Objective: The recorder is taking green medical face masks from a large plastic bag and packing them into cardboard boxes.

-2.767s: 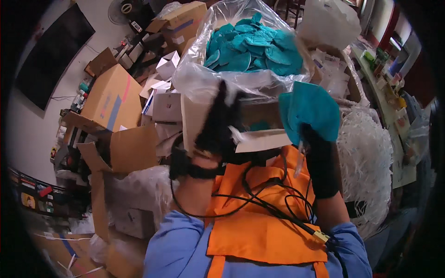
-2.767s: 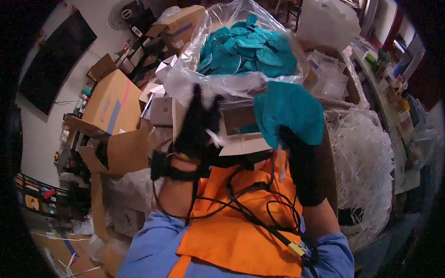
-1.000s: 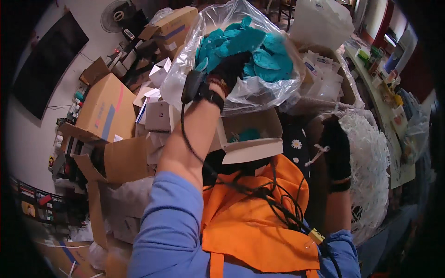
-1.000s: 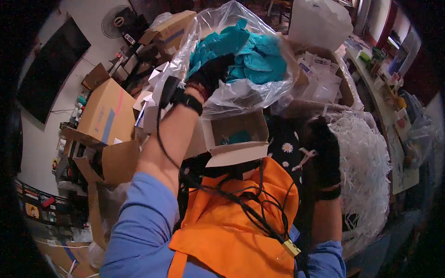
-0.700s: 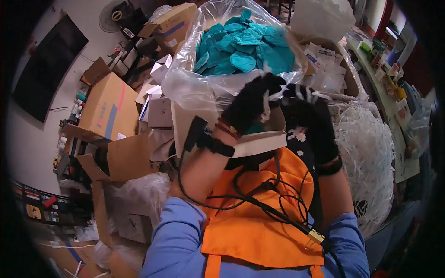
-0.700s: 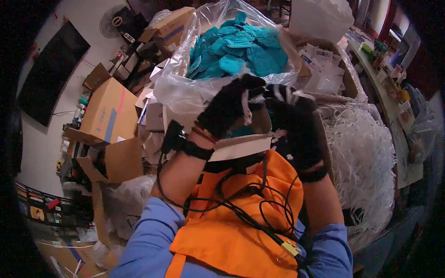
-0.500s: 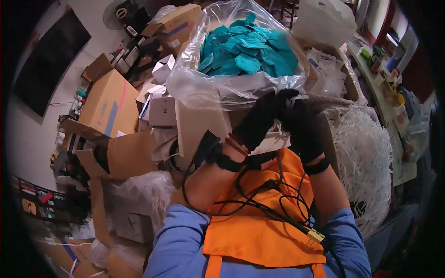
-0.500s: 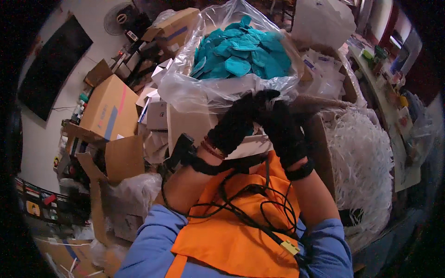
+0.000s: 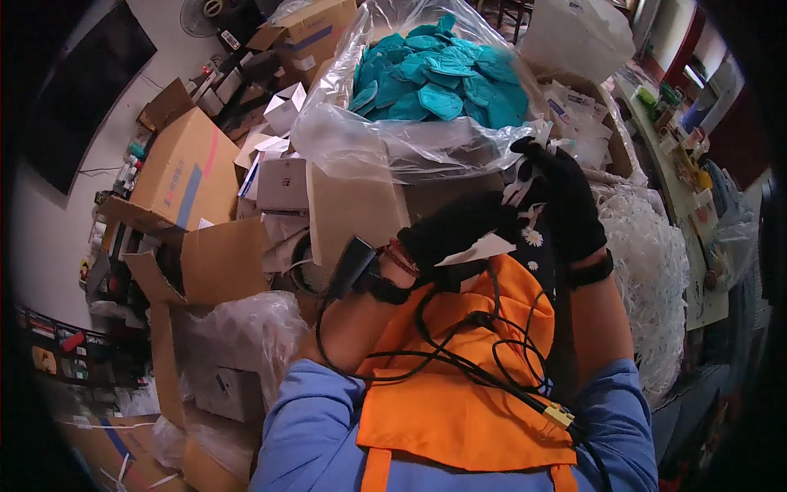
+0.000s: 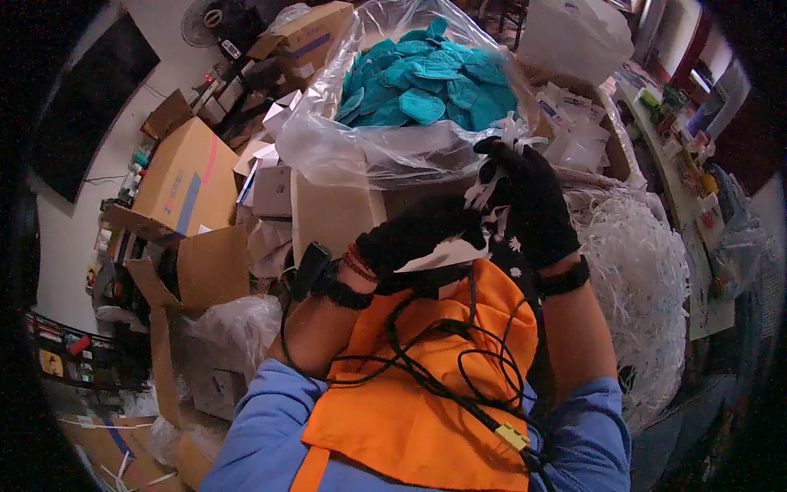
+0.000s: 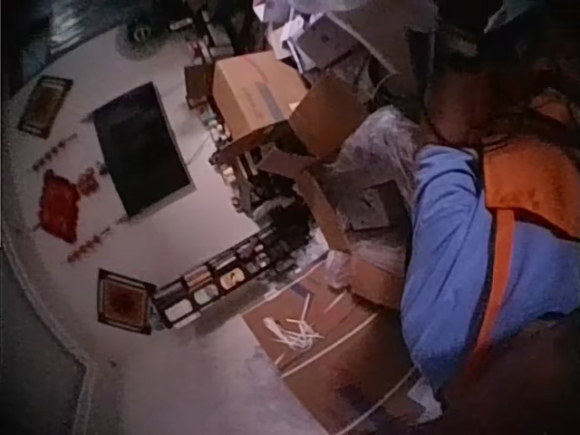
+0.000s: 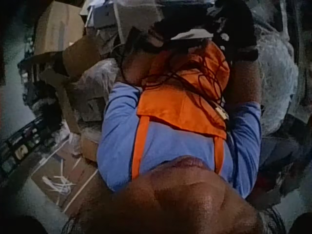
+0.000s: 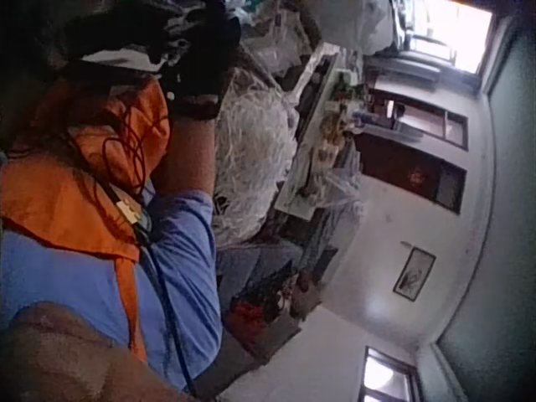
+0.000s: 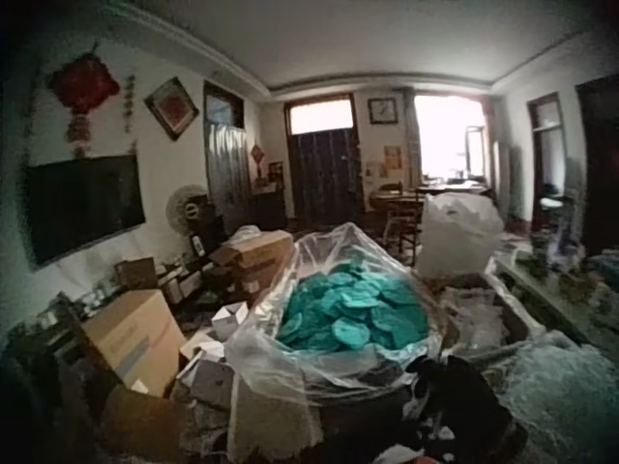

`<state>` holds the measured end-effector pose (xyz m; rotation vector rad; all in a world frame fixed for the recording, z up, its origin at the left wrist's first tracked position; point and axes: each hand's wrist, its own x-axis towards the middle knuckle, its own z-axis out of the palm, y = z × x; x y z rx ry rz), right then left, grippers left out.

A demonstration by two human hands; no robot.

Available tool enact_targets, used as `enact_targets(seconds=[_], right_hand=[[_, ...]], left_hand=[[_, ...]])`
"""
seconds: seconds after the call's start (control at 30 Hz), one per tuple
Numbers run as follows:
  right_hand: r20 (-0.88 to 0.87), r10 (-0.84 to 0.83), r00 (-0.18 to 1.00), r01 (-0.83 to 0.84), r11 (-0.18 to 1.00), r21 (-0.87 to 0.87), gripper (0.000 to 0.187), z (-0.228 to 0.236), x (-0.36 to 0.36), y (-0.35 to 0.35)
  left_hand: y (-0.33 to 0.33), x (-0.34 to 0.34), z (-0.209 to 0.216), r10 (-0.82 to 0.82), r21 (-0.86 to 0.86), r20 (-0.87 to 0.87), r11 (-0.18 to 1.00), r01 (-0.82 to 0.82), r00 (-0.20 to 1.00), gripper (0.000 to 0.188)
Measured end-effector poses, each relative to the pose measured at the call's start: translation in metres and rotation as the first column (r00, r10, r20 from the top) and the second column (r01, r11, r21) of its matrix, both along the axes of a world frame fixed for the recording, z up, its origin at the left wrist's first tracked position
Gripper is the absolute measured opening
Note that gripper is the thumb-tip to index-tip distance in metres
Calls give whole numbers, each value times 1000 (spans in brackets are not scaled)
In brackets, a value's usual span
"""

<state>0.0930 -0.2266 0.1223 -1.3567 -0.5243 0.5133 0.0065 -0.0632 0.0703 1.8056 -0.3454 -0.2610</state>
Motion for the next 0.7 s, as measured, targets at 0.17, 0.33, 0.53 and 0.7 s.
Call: enact_targets(seconds=[0.17,0.33,0.53,0.7], right_hand=[[50,-44,998,41,998,50,28,-5,14,-13],[247,-25,969,45,996,-75,27,-5,13,-16],[424,-3,906,85,981,-176,26,-3,12,-19],[165,38,986,-32,999,-39,25,0,13,-14]], left_hand=[[-14,-24,-8,157,-239,205,965,-106,966,20],[-18,-16,-31,54,-186,120,982,-31,991,24],[-21,-22,-20,-63,-556,-104,831,-6,993,42],[-10,-16,-21,-105,-639,-85,768,27,991,48]])
